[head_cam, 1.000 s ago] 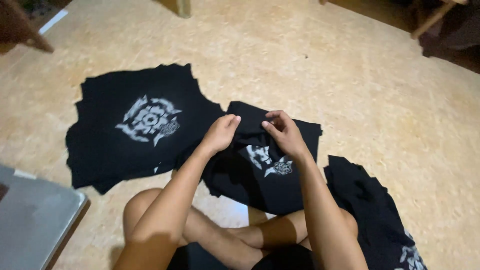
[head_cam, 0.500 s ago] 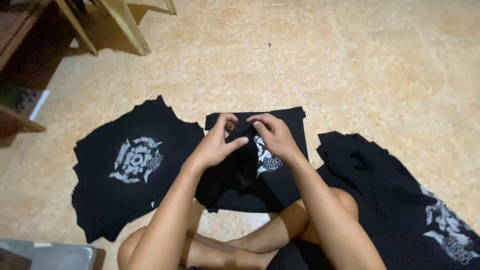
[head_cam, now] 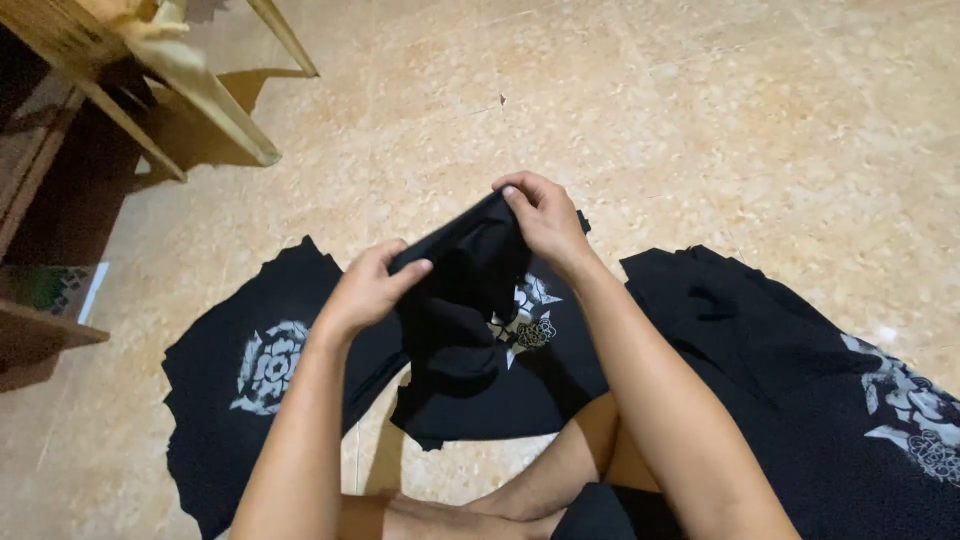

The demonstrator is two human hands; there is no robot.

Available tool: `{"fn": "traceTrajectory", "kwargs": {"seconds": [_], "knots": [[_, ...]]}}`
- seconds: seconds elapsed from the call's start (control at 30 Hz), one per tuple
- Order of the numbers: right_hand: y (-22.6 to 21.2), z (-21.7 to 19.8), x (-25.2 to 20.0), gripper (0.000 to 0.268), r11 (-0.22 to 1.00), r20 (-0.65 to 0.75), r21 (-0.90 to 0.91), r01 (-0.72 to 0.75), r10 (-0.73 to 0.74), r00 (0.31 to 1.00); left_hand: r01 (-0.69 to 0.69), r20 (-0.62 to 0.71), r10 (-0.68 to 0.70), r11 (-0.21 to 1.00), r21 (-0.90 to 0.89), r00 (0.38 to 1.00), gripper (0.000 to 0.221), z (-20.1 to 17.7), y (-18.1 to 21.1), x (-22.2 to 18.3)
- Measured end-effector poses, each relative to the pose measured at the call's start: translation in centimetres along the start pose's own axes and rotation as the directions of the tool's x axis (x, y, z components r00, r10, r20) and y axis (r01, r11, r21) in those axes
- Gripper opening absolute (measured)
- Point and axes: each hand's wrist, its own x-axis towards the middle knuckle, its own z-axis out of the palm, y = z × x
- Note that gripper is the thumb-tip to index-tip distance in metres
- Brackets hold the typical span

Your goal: Sorting, smoothing, and stacking printed black t-shirt panels on the floor.

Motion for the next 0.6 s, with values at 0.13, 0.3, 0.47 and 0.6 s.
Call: {"fn": "traceTrajectory", "kwargs": {"seconds": [0.13, 0.3, 0.47, 0.6], "knots": [[-1.7, -0.9, 1.4, 0.021, 0.994, 0.065, -0.024, 0.111, -0.109, 0.992, -0.017, -0.139, 0.031, 0.995, 0.101, 0.99, 0.021, -2.7, -1.3, 1.3], [-2.3, -2.5, 1.9, 0.02, 0.956, 0.098, -0.225, 0.189, -0.171, 0.98, -0.025, -0.23, 0.032, 0.999, 0.034, 0.973, 0.019, -3.7, -1.9, 1.2], [1.8, -4.5, 3.5, 0.012, 0.853, 0.001, -0.498, 0.152, -0.175, 0.985, -0.105, -0.298, 0.108, 0.994, 0.027, 0.948, 0.018, -6.1, -3.2, 1.3], [1.3, -4.5, 2.8, 0.013, 0.816, -0.1, -0.576, -0.05, -0.01, 0.995, -0.042, -0.283, 0.142, 0.942, 0.333, 0.948, 0.027, -7.0, -1.9, 0.0]]}}
